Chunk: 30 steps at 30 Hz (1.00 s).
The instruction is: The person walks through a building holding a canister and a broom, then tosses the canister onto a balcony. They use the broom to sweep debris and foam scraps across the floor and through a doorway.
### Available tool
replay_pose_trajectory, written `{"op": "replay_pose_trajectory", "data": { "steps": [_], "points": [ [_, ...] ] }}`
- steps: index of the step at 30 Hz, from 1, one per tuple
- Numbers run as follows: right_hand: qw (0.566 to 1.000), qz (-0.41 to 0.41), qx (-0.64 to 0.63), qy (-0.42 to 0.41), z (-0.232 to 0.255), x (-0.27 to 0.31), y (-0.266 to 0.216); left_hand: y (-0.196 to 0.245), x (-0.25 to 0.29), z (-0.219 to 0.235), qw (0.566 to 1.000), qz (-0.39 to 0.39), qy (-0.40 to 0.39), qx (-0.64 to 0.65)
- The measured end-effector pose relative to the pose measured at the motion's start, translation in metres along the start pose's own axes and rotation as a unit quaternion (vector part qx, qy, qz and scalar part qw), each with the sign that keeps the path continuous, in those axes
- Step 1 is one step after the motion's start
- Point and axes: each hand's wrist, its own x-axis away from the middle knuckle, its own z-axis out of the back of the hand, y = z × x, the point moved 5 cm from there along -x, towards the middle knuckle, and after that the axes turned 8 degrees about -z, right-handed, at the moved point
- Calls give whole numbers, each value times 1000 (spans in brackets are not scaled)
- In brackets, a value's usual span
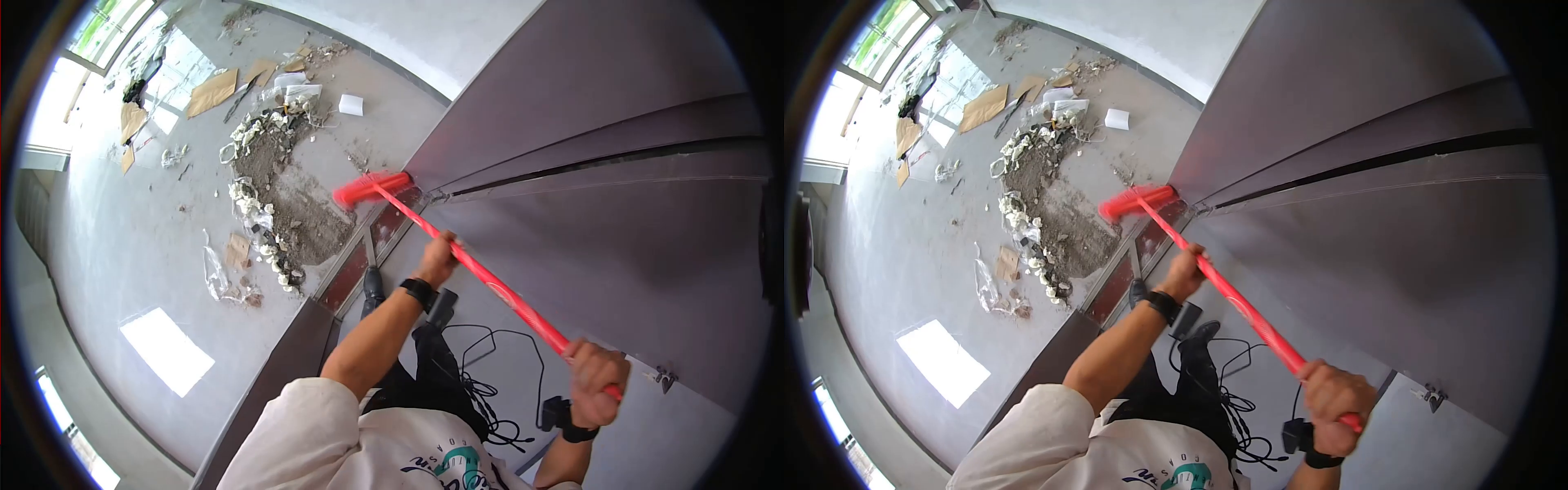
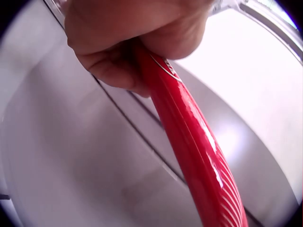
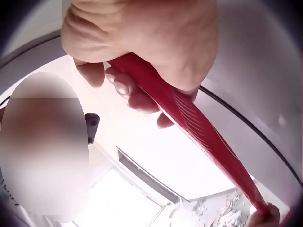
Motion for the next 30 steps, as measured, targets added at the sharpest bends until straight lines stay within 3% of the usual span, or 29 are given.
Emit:
{"op": "replay_pose_trajectory", "data": {
  "steps": [4,6,8,10,11,13,14,18,21,23,25,26,28,30],
  "points": [
    [1000,-14,13,-6,-2,21,23,41,-5,12,994,-93,3,-50],
    [995,-54,-31,83,37,45,18,22,15,-2,997,-54,-11,-60],
    [987,-43,-83,132,66,73,-2,-9,41,-20,995,15,-37,-93],
    [963,-48,-140,225,100,108,-17,-66,54,-27,988,107,-85,-66],
    [962,-44,-137,231,110,125,-21,-93,64,-31,982,151,-102,-49],
    [914,-18,-163,371,135,164,-20,-138,75,-32,969,227,-86,-45],
    [912,-19,-163,376,134,174,-13,-157,72,-24,960,264,-83,-50],
    [924,-57,-90,368,116,191,24,-185,50,17,951,279,-56,-124],
    [941,-36,-135,308,105,180,44,-154,27,36,970,192,1,-148],
    [921,-123,-117,350,98,197,93,-123,5,65,979,122,49,-156],
    [956,-135,-104,238,78,187,115,-90,-15,86,982,74,62,-160],
    [956,-146,-93,238,73,190,114,-86,-18,89,984,70,55,-153],
    [929,-177,-93,311,95,230,113,-105,5,72,983,61,62,-164],
    [898,-99,-172,394,134,274,92,-140,23,52,985,74,25,-157]
  ]
}}
